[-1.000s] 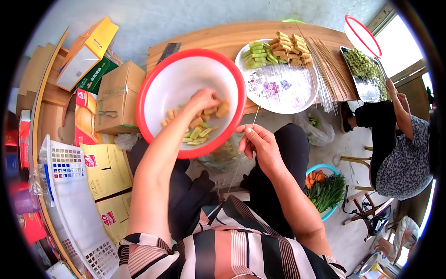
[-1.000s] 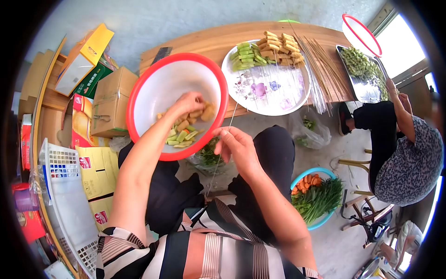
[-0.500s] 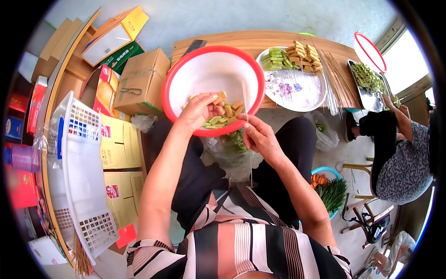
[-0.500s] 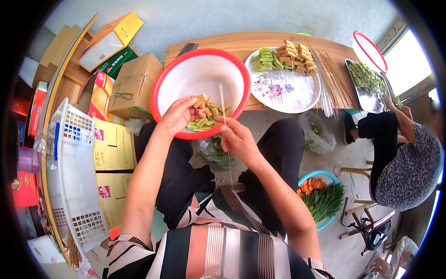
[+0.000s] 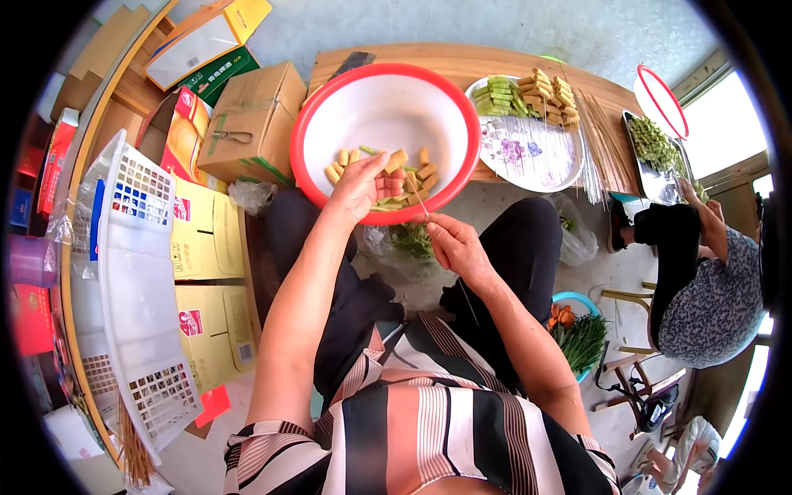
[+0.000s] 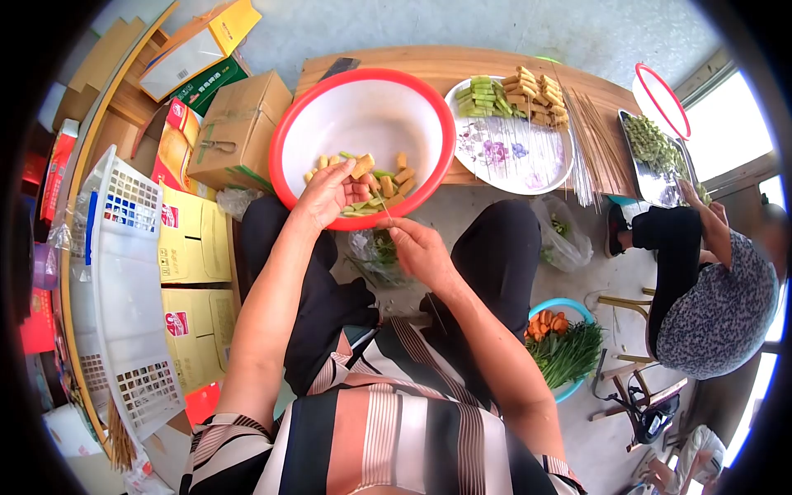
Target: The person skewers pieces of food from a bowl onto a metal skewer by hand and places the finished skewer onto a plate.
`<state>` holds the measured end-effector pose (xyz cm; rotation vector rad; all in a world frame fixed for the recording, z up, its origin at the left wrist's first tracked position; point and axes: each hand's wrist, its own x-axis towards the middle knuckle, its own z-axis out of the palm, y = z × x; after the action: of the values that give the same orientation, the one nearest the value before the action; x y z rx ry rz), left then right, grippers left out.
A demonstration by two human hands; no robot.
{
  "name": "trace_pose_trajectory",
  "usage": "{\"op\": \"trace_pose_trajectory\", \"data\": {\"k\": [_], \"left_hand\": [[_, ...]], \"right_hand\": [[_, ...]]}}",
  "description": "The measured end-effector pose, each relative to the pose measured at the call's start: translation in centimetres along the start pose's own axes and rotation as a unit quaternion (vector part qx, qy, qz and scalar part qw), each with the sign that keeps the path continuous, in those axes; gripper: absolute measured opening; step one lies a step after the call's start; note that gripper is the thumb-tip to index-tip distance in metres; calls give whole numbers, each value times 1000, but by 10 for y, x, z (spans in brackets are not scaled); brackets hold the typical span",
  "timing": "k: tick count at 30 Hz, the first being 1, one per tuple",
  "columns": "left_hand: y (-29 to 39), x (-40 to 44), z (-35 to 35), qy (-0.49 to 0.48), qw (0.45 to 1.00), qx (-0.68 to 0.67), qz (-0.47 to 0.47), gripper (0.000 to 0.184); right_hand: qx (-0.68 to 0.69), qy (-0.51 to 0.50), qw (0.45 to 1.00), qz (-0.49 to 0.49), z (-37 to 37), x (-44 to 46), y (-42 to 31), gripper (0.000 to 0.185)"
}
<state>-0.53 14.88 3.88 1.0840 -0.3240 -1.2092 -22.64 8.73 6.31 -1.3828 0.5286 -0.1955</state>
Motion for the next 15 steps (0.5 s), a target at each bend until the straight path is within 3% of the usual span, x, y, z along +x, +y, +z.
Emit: {"op": "trace_pose_trajectory", "data": {"k": [15], "left_hand": [[-3, 3, 5, 4, 1000, 23, 4, 30]], "right_hand": [[4, 23, 1000, 7, -3, 1, 3, 28]]}}
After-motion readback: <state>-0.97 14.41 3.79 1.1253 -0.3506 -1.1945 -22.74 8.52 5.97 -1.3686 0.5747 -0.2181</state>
